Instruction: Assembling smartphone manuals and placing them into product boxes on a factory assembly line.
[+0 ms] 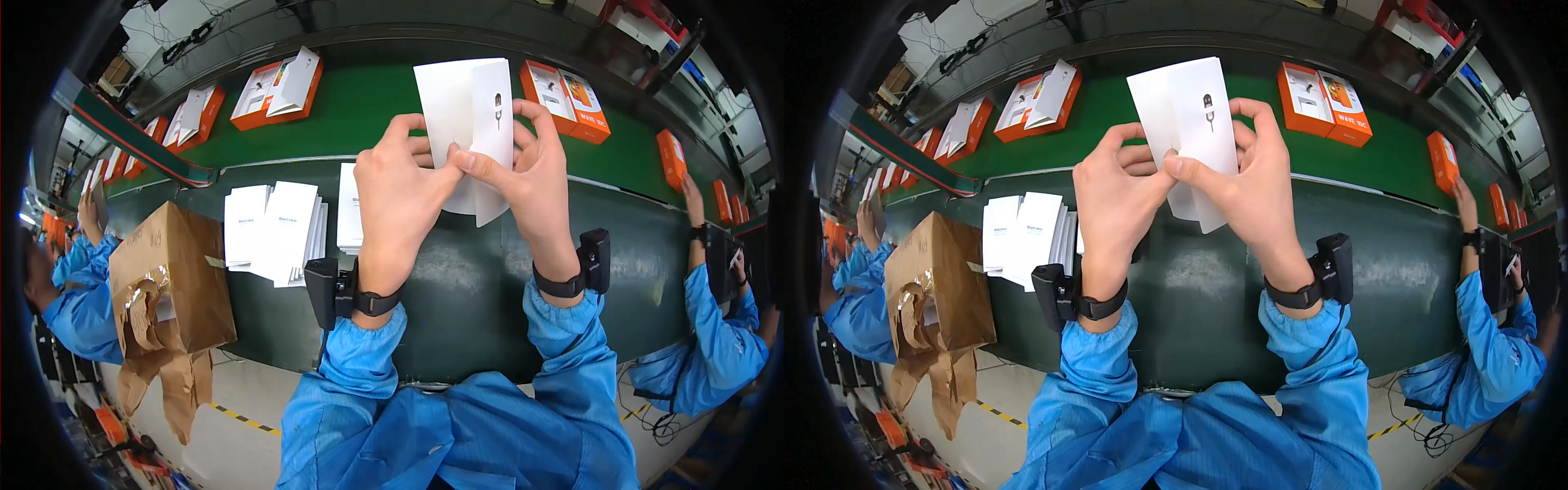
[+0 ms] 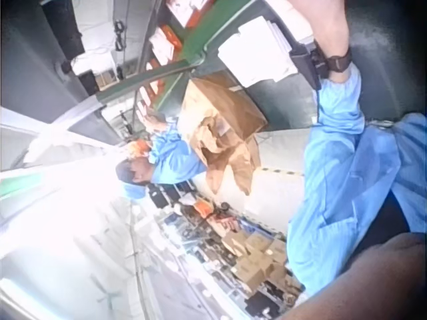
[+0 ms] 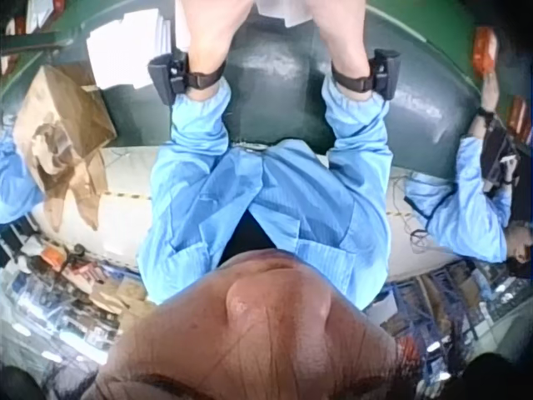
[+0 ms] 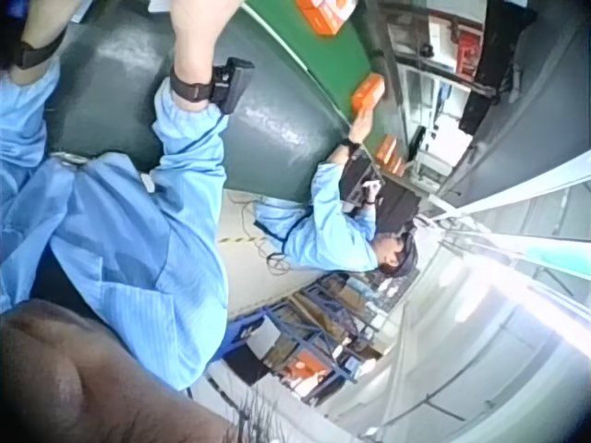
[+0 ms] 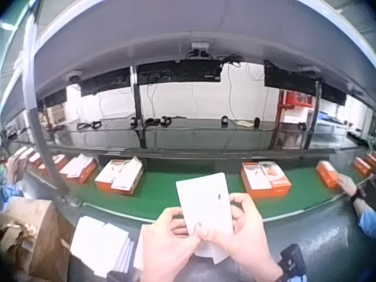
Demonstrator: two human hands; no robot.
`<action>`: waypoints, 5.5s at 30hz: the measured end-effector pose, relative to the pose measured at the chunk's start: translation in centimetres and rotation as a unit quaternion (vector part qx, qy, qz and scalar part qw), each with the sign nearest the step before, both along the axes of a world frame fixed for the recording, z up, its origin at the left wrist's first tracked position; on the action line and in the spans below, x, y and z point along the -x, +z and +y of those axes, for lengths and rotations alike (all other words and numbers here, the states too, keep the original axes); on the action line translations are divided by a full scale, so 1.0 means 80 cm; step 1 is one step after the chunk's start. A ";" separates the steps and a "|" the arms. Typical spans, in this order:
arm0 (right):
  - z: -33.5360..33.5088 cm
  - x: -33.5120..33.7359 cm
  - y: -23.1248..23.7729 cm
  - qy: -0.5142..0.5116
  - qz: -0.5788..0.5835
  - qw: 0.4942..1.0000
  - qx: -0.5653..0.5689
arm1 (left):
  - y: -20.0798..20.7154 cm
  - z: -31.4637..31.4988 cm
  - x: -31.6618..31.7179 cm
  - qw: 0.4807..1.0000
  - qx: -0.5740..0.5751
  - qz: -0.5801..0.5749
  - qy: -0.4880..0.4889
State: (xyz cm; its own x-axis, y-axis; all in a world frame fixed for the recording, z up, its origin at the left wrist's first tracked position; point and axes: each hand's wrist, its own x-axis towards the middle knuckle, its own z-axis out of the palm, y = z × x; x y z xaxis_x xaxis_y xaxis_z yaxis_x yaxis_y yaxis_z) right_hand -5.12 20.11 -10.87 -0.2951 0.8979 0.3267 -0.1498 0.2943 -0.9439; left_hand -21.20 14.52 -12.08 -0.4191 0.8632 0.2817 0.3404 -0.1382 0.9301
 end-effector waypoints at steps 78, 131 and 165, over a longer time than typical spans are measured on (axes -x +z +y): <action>0.020 0.476 0.026 -0.206 -0.291 0.887 -0.293 | 0.080 -0.211 0.393 0.865 0.376 0.319 0.092; -0.065 0.360 0.059 0.118 -0.090 0.986 -0.074 | 0.056 -0.143 0.363 0.930 -0.207 -0.294 -0.082; -0.189 0.464 0.088 0.152 0.063 0.979 -0.117 | 0.091 -0.227 0.418 0.955 -0.184 0.037 0.230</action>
